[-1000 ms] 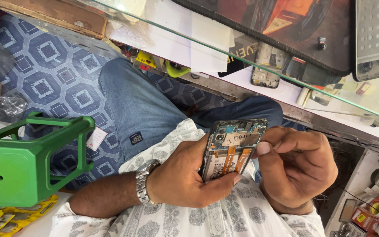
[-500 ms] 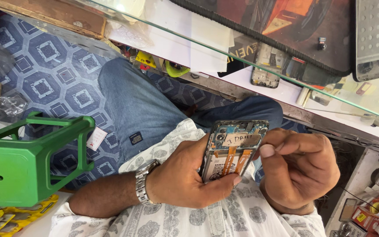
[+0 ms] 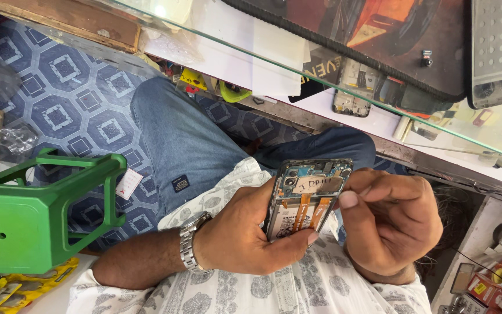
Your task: The person disassembles a mobile phone at a workbench, peeling orange adhesive tape from the battery and working the battery out of the phone body. They then handle the display assembly, separate its layers, and pick small components from the counter.
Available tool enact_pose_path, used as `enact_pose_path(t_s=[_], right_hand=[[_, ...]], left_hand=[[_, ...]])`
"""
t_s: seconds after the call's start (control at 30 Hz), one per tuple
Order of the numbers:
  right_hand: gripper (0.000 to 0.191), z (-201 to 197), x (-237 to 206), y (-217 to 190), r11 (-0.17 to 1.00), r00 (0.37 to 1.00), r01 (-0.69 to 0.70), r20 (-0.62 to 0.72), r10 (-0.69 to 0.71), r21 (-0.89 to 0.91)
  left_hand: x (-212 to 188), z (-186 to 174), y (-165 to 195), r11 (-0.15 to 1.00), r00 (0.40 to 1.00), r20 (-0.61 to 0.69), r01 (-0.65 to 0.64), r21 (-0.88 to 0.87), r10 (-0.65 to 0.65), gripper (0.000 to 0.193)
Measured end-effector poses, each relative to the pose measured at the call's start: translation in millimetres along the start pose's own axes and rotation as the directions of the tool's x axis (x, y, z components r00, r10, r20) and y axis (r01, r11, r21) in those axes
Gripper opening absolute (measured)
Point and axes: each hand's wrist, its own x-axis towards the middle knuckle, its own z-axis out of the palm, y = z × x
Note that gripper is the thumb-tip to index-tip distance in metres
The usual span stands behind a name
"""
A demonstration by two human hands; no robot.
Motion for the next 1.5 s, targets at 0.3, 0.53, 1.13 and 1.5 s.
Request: enact_pose_path(t_s=[0.3, 0.53, 1.13, 1.5], right_hand=[[0.051, -5.9, 3.7, -3.4, 0.948, 0.947, -0.253, 0.250, 0.202, 0.193], [0.049, -3.8, 4.6, -4.4, 0.949, 0.947, -0.257, 0.242, 0.210, 0.184], [0.041, -0.6, 4.6, -3.1, 0.940, 0.946, -0.275, 0.230, 0.227, 0.203], [0.045, -1.4, 8.5, -4.2, 0.922, 0.945, -0.277, 0.250, 0.210, 0.271]], left_hand=[[-1.9, -0.9, -2.8, 0.995, 0.999, -0.016, -0.045, 0.089, 0.047, 0.049], [-0.8, 0.3, -3.5, 0.998, 1.000, -0.026, 0.004, 0.060, -0.002, 0.048], [-1.0, 0.2, -4.2, 0.995, 0.999, -0.037, -0.018, 0.098, 0.021, 0.042], [0.4, -0.3, -3.5, 0.994, 0.999, -0.025, -0.027, 0.110, 0.030, 0.041]])
